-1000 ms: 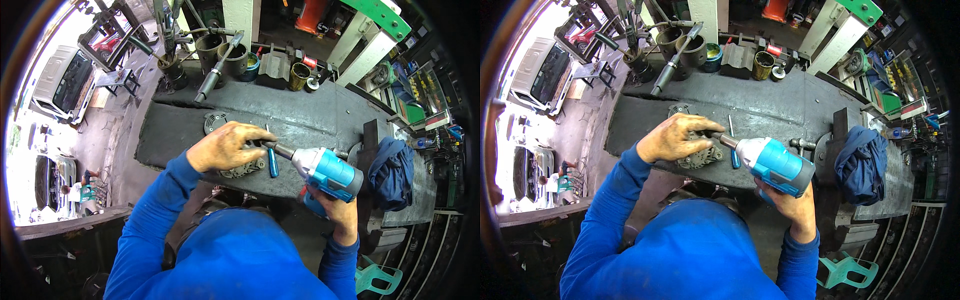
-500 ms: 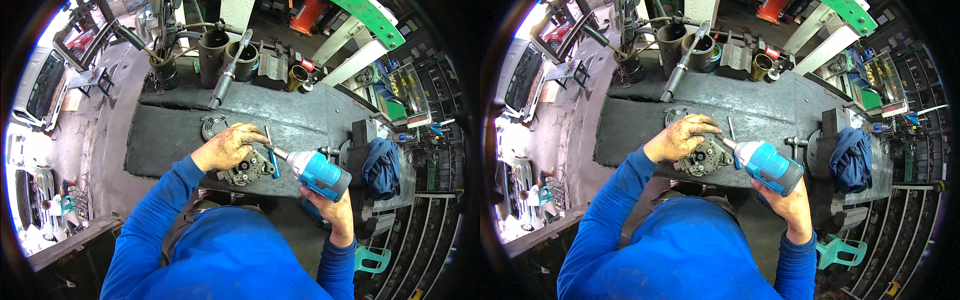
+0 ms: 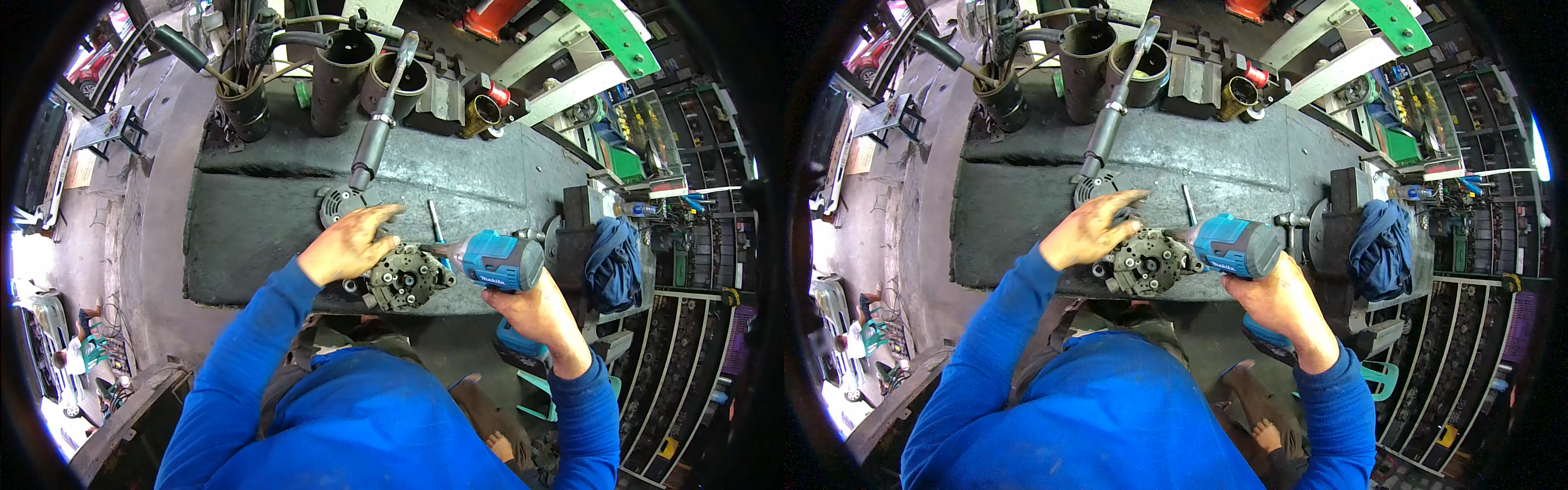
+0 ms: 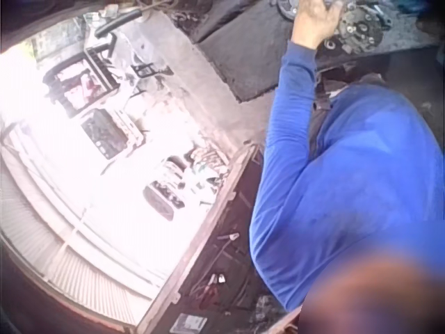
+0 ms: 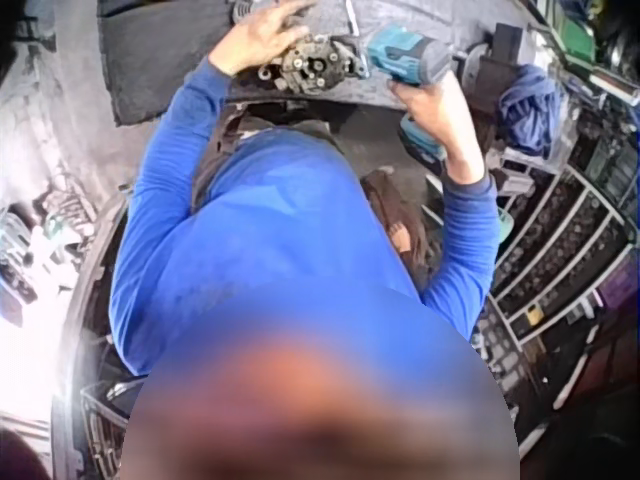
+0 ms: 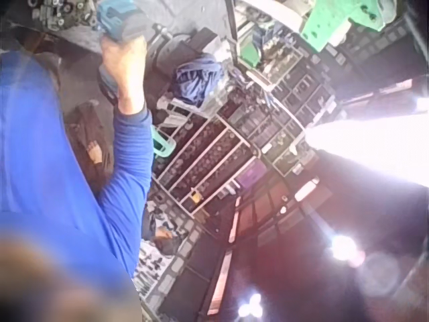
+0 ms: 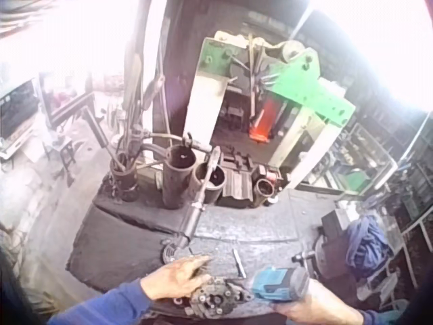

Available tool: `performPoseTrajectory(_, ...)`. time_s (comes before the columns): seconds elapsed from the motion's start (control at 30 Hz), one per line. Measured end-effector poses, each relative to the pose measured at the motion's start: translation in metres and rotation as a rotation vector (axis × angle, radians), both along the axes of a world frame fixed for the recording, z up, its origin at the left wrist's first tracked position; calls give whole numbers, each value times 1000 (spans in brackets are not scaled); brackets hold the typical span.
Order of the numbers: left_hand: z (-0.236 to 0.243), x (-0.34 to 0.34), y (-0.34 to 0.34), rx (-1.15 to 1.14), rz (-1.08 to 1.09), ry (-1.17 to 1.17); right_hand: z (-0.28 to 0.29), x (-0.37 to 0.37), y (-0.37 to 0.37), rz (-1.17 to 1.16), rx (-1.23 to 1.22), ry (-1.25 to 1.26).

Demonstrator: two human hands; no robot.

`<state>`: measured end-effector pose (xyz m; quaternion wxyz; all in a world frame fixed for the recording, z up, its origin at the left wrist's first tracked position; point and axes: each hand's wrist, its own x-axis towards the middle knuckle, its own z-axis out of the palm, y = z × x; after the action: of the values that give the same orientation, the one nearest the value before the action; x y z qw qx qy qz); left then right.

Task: The person disassembles an alternator on a workbench using a screwdriver and an impact driver, removes bolts and a cover, then uses a hammer to tap the housing. The person pours liquid from a plastic bottle into the alternator and continues to manipulate the component.

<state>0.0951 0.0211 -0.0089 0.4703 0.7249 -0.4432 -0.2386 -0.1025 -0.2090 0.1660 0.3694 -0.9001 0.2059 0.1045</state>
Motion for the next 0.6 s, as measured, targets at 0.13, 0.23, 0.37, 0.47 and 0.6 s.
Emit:
performPoseTrajectory(0.13,-9,-23,50,-134,78,130,-1,9,7,1,-63,54)
performPoseTrajectory(0.23,-23,-55,63,-155,98,30,2,17,13,18,-67,89)
performPoseTrajectory(0.37,-47,-91,46,-69,234,1,8,26,24,35,-34,121)
performPoseTrajectory(0.47,-62,-91,36,-160,278,-112,10,30,29,-43,20,216)
performPoseTrajectory(0.6,-67,-55,33,-132,79,-74,12,34,16,120,-109,196)
